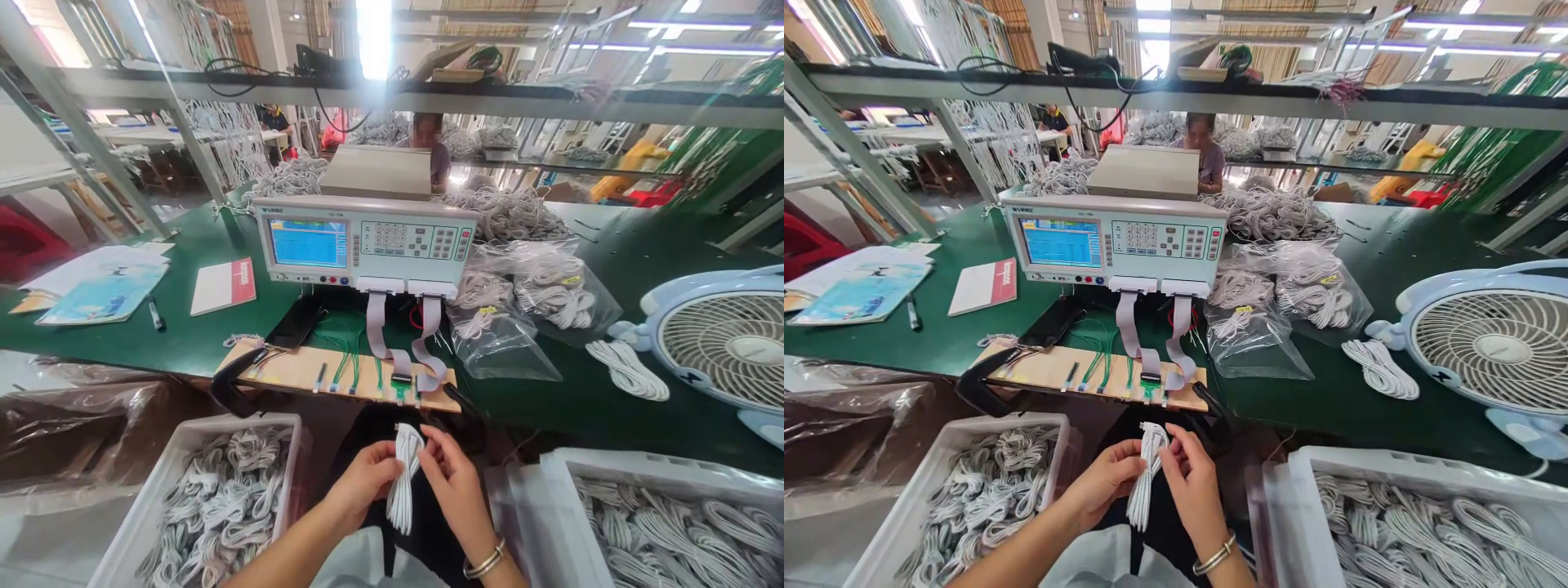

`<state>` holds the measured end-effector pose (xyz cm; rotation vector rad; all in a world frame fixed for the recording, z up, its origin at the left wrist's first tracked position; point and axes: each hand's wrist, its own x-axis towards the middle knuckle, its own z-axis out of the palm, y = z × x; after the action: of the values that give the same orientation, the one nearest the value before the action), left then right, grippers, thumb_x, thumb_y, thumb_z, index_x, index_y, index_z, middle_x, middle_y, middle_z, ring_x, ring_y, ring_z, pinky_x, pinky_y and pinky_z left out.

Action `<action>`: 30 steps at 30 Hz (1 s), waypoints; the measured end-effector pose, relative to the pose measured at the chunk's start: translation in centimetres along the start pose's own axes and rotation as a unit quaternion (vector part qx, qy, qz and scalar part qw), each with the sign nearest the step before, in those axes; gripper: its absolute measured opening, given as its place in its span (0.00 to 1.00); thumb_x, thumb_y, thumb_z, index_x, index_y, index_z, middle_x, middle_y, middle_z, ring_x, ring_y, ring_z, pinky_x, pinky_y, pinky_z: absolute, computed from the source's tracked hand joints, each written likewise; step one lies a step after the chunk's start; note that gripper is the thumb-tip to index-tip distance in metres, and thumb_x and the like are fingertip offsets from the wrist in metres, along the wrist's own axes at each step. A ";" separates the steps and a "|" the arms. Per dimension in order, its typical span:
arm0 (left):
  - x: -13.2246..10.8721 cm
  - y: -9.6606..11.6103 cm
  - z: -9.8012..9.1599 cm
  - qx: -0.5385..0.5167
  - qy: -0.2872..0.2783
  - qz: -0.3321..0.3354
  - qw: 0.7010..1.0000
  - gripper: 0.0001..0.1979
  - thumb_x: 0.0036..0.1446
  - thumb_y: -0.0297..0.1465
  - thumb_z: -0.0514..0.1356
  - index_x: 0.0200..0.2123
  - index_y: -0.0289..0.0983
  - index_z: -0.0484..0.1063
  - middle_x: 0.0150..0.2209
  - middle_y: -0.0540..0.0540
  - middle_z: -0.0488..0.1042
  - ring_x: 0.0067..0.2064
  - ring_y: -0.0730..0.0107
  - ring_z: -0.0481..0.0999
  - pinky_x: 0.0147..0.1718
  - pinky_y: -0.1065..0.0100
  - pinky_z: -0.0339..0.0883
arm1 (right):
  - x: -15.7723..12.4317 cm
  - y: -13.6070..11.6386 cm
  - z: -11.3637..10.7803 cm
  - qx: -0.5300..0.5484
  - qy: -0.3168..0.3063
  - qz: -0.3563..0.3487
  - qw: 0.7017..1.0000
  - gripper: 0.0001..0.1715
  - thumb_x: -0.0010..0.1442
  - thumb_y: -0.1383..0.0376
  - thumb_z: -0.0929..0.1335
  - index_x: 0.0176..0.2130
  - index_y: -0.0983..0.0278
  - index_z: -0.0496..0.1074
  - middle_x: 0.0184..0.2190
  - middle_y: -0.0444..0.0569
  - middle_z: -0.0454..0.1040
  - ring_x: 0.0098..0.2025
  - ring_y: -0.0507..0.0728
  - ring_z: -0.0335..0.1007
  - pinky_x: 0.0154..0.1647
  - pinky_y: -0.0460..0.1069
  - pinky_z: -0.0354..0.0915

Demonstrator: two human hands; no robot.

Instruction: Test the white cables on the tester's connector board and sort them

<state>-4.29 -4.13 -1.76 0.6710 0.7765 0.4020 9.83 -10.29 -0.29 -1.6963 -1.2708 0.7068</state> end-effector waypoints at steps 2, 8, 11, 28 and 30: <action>0.4 -0.3 0.0 -0.011 0.017 -0.002 1.000 0.14 0.40 0.31 0.60 0.34 0.34 0.68 0.26 0.50 0.69 0.25 0.79 0.65 0.26 0.75 0.55 | 0.3 -0.2 0.3 -0.050 -0.036 -0.028 0.998 0.18 0.57 0.65 0.60 0.48 0.60 0.61 0.37 0.48 0.65 0.36 0.54 0.65 0.36 0.47 0.64; 1.7 -1.1 0.4 -0.074 0.012 0.041 0.996 0.22 0.42 0.39 0.61 0.40 0.35 0.65 0.32 0.47 0.70 0.29 0.75 0.68 0.31 0.72 0.59 | -0.4 0.8 1.7 -0.117 -0.017 -0.083 0.989 0.11 0.56 0.68 0.60 0.41 0.61 0.62 0.37 0.50 0.65 0.40 0.57 0.64 0.41 0.52 0.62; 1.8 -1.2 0.9 -0.113 0.001 0.056 0.992 0.28 0.41 0.38 0.63 0.46 0.37 0.60 0.36 0.45 0.70 0.32 0.73 0.69 0.34 0.71 0.60 | -0.8 1.2 1.9 -0.096 0.005 -0.095 0.991 0.08 0.57 0.67 0.59 0.39 0.63 0.61 0.35 0.51 0.68 0.37 0.57 0.66 0.38 0.51 0.63; 0.9 1.4 1.4 0.126 0.092 0.278 0.948 0.15 0.49 0.34 0.56 0.42 0.38 0.66 0.38 0.46 0.72 0.40 0.66 0.69 0.42 0.68 0.60 | 3.5 0.4 0.3 0.330 -0.027 0.143 0.933 0.18 0.47 0.59 0.69 0.37 0.67 0.71 0.28 0.52 0.75 0.31 0.59 0.70 0.32 0.51 0.65; 1.2 1.8 0.9 0.134 0.086 0.285 0.945 0.14 0.48 0.33 0.57 0.41 0.39 0.67 0.36 0.47 0.73 0.38 0.67 0.70 0.41 0.68 0.61 | 3.8 0.2 0.6 0.343 -0.027 0.148 0.927 0.16 0.47 0.60 0.70 0.36 0.67 0.71 0.27 0.51 0.75 0.30 0.58 0.70 0.31 0.51 0.65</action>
<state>-3.05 -2.53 -0.68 1.1333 0.8010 0.9016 10.57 -6.57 -0.51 -1.2842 -0.6712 1.2178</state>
